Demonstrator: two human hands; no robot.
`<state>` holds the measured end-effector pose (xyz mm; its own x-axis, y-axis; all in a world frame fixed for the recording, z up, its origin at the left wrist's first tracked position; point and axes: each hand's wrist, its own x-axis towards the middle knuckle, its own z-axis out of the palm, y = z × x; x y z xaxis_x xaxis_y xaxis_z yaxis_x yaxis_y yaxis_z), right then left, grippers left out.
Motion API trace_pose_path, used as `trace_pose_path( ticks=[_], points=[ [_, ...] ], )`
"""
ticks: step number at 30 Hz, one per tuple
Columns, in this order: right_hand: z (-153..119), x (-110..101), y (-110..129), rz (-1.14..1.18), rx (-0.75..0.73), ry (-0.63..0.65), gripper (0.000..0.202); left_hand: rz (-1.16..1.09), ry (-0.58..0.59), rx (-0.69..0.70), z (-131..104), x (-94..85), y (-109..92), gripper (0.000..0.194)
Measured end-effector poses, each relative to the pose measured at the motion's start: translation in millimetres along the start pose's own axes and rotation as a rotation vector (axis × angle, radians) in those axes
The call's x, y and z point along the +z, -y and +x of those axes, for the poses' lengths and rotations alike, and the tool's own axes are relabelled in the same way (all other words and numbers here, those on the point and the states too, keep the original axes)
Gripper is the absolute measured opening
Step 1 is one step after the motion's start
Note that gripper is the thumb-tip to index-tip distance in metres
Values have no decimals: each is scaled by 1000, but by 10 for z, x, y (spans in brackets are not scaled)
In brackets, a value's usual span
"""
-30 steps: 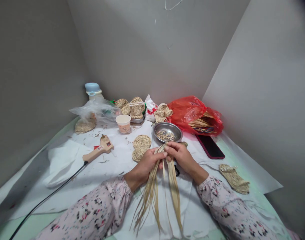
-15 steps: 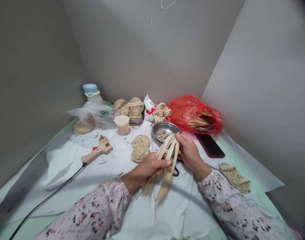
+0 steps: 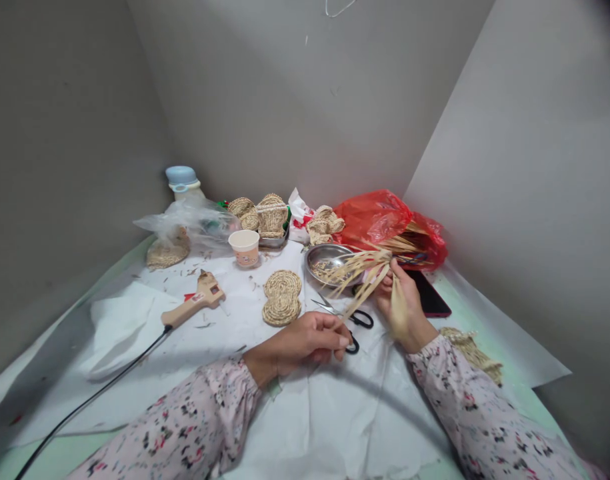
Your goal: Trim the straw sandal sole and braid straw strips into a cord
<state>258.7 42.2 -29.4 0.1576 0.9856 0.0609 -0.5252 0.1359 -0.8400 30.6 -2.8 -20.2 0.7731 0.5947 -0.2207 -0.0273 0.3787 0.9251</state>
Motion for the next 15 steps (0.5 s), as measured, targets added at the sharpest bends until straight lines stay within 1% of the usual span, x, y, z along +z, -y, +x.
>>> trace_pose_path(
  ticks=[2, 3, 6, 9, 11, 13, 14, 15],
  points=[
    [-13, 8, 35, 106, -26, -49, 36, -4, 6, 0, 0, -7, 2, 17],
    [-22, 25, 43, 132, -17, -49, 34, -21, 6, 4, 5, -11, 8, 18],
    [-65, 106, 15, 119, 103, 0, 29, -149, -29, 52, 43, -27, 50, 17],
    [-141, 214, -74, 24, 221, 19, 30, -336, -90, 114, 93, -43, 89, 20],
    [-210, 292, -140, -52, 244, 67, 31, -447, -131, 121, 113, -47, 85, 23],
    [-285, 364, -193, -98, 213, 142, 30, -537, -175, 116, 113, -42, 54, 20],
    [-320, 395, -213, -117, 201, 180, 29, -574, -191, 116, 106, -36, 32, 22],
    [-352, 421, -230, -135, 191, 208, 28, -600, -195, 119, 98, -30, 11, 28]
  ],
)
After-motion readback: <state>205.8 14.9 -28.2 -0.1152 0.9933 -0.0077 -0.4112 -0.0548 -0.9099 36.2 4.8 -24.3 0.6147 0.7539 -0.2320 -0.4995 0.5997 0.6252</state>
